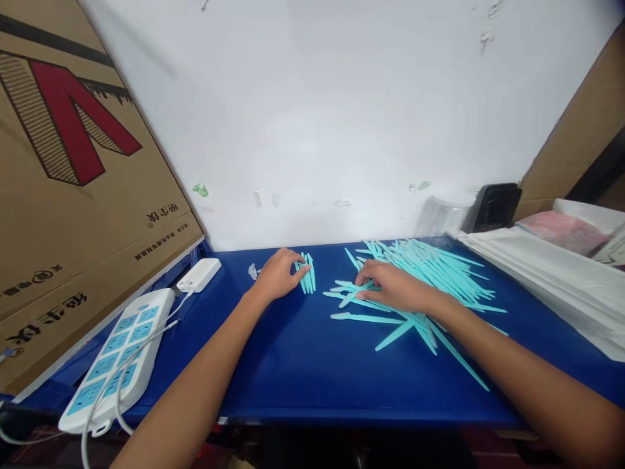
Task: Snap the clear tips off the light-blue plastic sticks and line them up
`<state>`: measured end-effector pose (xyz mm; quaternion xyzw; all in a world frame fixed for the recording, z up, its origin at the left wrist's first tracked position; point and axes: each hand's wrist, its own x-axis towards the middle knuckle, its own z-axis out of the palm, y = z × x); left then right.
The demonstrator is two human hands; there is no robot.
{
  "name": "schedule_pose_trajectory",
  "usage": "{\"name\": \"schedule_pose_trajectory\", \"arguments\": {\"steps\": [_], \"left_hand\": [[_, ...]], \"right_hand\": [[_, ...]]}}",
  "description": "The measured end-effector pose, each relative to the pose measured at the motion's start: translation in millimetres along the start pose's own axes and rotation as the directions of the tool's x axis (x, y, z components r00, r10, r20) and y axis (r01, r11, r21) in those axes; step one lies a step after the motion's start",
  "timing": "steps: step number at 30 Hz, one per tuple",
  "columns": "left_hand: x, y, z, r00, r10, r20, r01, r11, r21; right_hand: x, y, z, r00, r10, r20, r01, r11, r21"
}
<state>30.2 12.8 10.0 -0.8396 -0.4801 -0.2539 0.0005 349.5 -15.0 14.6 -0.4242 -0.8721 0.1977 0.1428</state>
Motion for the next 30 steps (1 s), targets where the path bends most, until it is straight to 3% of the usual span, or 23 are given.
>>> {"name": "schedule_pose_trajectory", "arguments": {"steps": [4, 11, 18, 24, 30], "left_hand": [[0, 5, 1, 1.0, 0.016, -0.007, -0.016, 1.0, -0.02], [0, 33, -3, 0.997, 0.058, -0.04, -0.063, 0.988, -0.142], [-6, 68, 1, 0.988, 0.092, 0.127, -0.062, 0.973, -0.221], [-6, 73, 10, 0.983, 0.07, 0.172, -0.02, 0.961, -0.274], [-5, 75, 10, 0.982, 0.061, 0.177, -0.015, 0.968, -0.25]], "right_hand": [[1, 3, 2, 0.999, -0.052, 0.005, 0.052, 0.999, 0.01], [0, -3, -2, 0.979, -0.144, -0.143, 0.142, 0.99, -0.019], [2, -11, 3, 0.955, -0.222, -0.199, 0.216, 0.975, -0.048], [1, -16, 9, 0.934, -0.241, -0.264, 0.23, 0.97, -0.074], [0, -19, 9, 0.944, -0.189, -0.27, 0.188, 0.982, -0.029]]}}
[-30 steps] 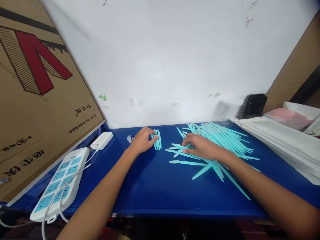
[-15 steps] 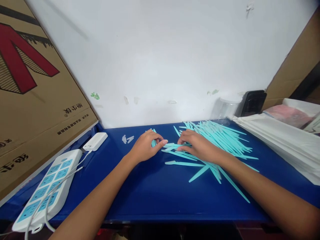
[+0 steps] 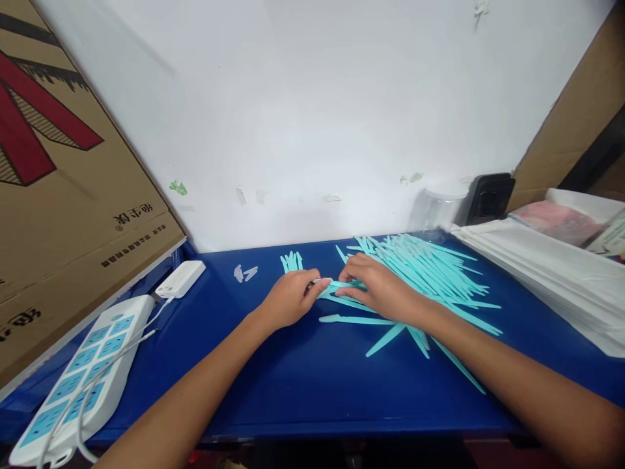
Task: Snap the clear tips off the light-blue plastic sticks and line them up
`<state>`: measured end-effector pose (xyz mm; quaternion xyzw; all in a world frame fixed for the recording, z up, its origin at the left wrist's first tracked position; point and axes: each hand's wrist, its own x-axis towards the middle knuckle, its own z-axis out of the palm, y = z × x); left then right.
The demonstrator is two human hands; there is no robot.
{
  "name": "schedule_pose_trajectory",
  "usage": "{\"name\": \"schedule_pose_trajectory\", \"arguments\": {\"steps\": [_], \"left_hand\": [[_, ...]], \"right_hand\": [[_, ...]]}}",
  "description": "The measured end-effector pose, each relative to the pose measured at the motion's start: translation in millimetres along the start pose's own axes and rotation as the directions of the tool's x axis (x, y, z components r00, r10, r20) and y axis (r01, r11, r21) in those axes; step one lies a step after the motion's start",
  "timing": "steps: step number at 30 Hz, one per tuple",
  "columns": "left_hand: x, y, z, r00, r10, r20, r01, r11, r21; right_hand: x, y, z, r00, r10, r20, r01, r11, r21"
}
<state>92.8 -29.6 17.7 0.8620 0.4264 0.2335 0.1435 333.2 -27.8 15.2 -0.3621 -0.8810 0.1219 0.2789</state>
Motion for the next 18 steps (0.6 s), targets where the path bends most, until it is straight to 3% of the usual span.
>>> {"name": "schedule_pose_trajectory", "arguments": {"steps": [12, 18], "left_hand": [[-2.2, 2.3, 2.6, 1.0, 0.014, -0.028, -0.014, 1.0, -0.012], [-0.4, -1.4, 5.1, 0.997, -0.003, -0.082, 0.008, 0.998, 0.062]], "right_hand": [[0.1, 4.5, 6.0, 1.0, 0.002, -0.02, -0.002, 1.0, -0.007], [0.0, -3.3, 3.0, 1.0, 0.015, 0.008, -0.016, 0.999, 0.03]]}}
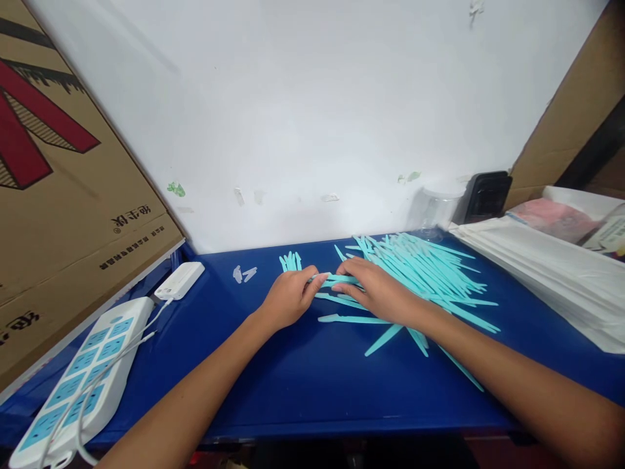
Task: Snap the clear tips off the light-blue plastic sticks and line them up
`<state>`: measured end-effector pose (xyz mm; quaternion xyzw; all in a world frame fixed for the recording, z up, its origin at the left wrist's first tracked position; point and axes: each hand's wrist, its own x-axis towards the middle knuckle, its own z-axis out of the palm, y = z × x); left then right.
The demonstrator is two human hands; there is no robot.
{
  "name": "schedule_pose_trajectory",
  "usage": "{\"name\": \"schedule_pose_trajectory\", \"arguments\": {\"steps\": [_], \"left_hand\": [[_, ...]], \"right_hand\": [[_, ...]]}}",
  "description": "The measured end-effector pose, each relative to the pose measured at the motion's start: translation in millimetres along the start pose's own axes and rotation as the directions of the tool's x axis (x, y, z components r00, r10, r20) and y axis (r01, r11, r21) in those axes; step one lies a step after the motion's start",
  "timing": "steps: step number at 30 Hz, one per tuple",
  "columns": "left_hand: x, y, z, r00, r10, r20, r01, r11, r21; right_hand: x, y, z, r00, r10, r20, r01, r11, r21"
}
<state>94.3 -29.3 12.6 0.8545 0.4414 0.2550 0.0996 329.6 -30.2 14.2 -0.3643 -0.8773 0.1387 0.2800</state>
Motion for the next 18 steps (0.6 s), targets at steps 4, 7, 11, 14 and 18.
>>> {"name": "schedule_pose_trajectory", "arguments": {"steps": [4, 7, 11, 14, 18], "left_hand": [[0, -3, -4, 0.998, -0.015, -0.066, 0.016, 1.0, 0.016], [0, -4, -10, 0.993, -0.025, -0.116, 0.024, 1.0, -0.006], [1, -5, -14, 0.984, -0.044, -0.172, 0.036, 0.998, -0.049], [1, -6, -13, 0.981, -0.059, -0.184, 0.045, 0.996, -0.08], [0, -6, -9, 0.98, -0.076, -0.185, 0.048, 0.988, -0.15]], "right_hand": [[-1, 1, 0, 0.999, 0.051, 0.006, -0.051, 0.999, -0.001], [0, 2, -3, 0.997, 0.072, -0.01, -0.072, 0.997, 0.016], [2, -2, -9, 0.993, 0.115, -0.019, -0.111, 0.984, 0.143], [3, -7, -12, 0.987, 0.154, -0.054, -0.136, 0.959, 0.25], [4, -10, -14, 0.981, 0.179, -0.077, -0.149, 0.944, 0.295]]}}
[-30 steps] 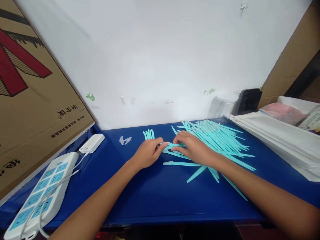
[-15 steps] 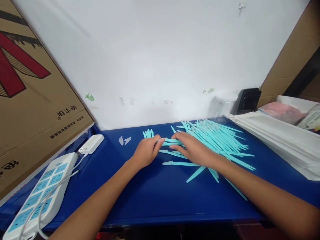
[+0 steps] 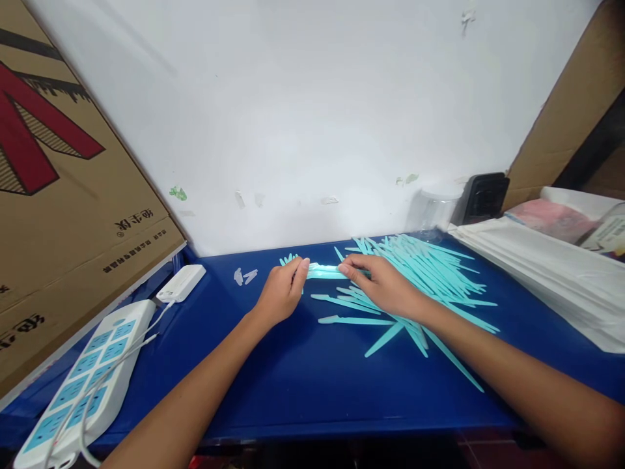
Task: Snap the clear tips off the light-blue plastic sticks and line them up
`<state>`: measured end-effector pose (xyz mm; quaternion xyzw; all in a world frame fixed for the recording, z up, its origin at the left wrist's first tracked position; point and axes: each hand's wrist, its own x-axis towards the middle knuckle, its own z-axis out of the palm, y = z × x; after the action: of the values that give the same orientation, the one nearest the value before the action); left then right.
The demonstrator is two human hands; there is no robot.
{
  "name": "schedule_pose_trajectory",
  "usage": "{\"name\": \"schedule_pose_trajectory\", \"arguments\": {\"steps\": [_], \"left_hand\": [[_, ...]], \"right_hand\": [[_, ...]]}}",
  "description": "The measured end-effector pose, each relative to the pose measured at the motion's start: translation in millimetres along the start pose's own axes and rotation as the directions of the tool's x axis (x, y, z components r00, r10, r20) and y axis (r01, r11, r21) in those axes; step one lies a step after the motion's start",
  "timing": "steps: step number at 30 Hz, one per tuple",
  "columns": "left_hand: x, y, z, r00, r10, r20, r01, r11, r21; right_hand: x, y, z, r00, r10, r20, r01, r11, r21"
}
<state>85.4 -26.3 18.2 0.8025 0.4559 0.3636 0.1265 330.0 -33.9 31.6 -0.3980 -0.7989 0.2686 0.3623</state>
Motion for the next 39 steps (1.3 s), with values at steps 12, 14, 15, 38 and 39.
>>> {"name": "schedule_pose_trajectory", "arguments": {"steps": [12, 14, 15, 38, 39], "left_hand": [[0, -2, 2, 0.994, -0.092, 0.052, 0.102, 0.966, -0.238], [0, -3, 2, 0.996, -0.093, 0.017, 0.095, 0.975, -0.199], [0, -3, 2, 0.996, -0.093, 0.003, 0.092, 0.979, -0.184], [17, -36, -40, 0.924, -0.293, -0.246, 0.17, 0.891, -0.421], [20, -44, -50, 0.896, -0.306, -0.323, 0.15, 0.891, -0.429]], "right_hand": [[-1, -1, 4, 0.98, -0.022, 0.2, 0.005, 0.997, 0.082], [-2, -2, 4, 0.972, -0.021, 0.235, 0.002, 0.997, 0.083], [-2, -2, 4, 0.97, -0.021, 0.244, 0.002, 0.997, 0.079], [6, 9, -21, 0.999, 0.002, 0.049, -0.002, 1.0, 0.014], [8, 12, -26, 1.0, 0.017, 0.009, -0.017, 1.0, -0.003]]}}
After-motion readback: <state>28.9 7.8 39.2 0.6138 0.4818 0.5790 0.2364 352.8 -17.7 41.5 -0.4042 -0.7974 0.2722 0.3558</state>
